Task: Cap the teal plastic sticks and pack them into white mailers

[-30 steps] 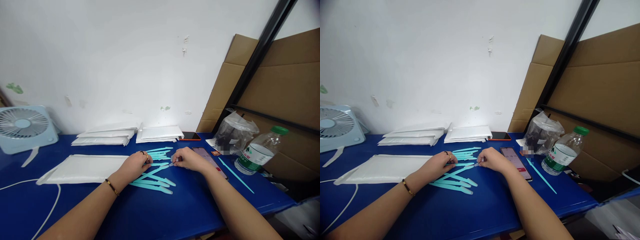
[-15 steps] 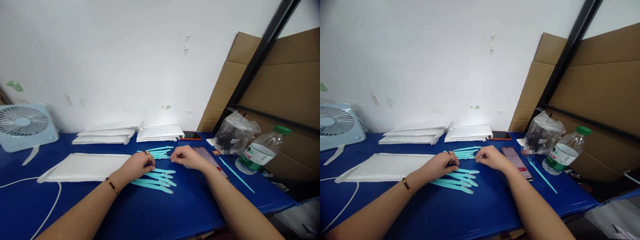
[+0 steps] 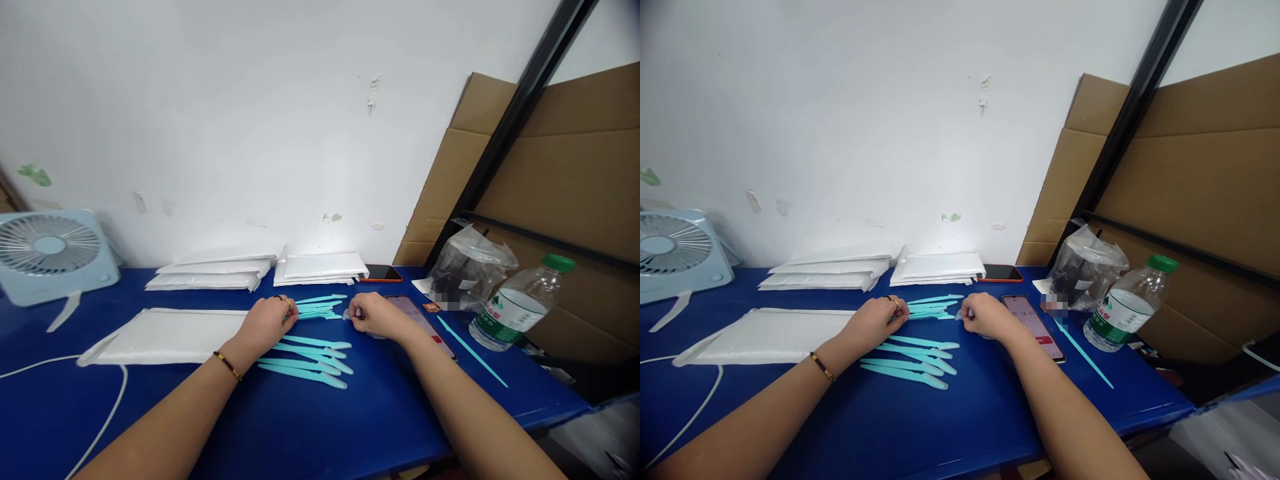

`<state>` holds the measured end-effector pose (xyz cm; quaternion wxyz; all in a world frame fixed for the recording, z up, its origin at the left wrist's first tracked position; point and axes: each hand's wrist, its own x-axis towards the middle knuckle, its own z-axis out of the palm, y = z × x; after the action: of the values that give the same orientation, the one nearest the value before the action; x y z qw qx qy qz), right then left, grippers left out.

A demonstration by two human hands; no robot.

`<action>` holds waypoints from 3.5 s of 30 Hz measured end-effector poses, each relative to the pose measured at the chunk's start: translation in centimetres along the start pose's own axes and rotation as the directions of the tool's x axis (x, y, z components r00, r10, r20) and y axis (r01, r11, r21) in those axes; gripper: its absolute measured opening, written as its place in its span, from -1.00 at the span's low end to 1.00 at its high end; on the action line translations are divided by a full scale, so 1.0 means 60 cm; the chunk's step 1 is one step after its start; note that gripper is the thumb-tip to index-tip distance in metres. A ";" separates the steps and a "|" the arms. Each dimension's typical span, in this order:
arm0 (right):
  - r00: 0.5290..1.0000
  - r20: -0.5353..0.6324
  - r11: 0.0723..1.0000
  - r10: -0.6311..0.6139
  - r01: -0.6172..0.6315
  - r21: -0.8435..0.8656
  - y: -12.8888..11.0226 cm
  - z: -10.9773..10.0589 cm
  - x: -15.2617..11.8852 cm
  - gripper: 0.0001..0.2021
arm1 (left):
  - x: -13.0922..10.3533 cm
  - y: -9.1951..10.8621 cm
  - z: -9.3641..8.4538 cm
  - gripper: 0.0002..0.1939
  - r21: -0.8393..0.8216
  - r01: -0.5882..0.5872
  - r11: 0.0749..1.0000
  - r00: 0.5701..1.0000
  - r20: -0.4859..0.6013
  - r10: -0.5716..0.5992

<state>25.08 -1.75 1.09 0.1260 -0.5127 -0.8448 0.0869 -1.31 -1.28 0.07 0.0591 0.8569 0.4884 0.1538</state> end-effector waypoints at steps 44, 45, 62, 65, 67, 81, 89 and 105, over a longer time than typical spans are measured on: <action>0.990 -0.074 0.990 -0.120 0.125 0.071 0.027 -0.004 0.005 -0.78 | -0.002 -0.005 0.001 -0.81 -0.220 -0.051 0.974 0.991 0.108 0.077; 0.992 -0.052 0.991 -0.116 0.119 0.057 0.028 -0.003 0.005 -0.80 | -0.002 -0.007 0.003 -0.82 -0.224 -0.054 0.973 0.990 0.116 0.081; 1.000 -0.013 0.996 -0.003 0.004 0.090 0.009 -0.008 -0.004 -0.78 | -0.002 -0.003 0.006 -0.83 -0.179 -0.072 0.981 0.990 0.106 0.091; 0.995 0.005 0.989 -0.096 0.095 0.113 0.018 -0.013 -0.008 -0.76 | -0.002 -0.002 0.005 -0.82 -0.182 -0.068 0.981 0.990 0.108 0.089; 0.991 0.054 0.987 -0.119 0.113 0.116 0.022 -0.012 -0.008 -0.83 | -0.001 -0.002 0.004 -0.82 -0.190 -0.064 0.980 0.990 0.111 0.086; 0.999 -0.046 0.984 -0.023 0.031 0.178 0.031 -0.033 -0.010 -0.76 | -0.003 0.000 0.004 -0.82 -0.179 -0.052 0.982 0.991 0.115 0.074; 0.973 0.172 0.962 -0.154 0.108 0.250 0.036 -0.019 -0.010 -0.79 | -0.002 0.001 -0.001 -0.81 -0.187 -0.067 0.980 0.989 0.115 0.089; 0.990 0.121 0.967 -0.077 0.045 0.250 0.005 -0.008 -0.004 -0.84 | -0.001 -0.007 0.006 -0.81 -0.209 -0.054 0.976 0.990 0.113 0.079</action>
<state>25.56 -1.82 1.45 0.1363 -0.4600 -0.8492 0.2205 -1.59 -1.10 -0.40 0.1716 0.8698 0.4364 0.1534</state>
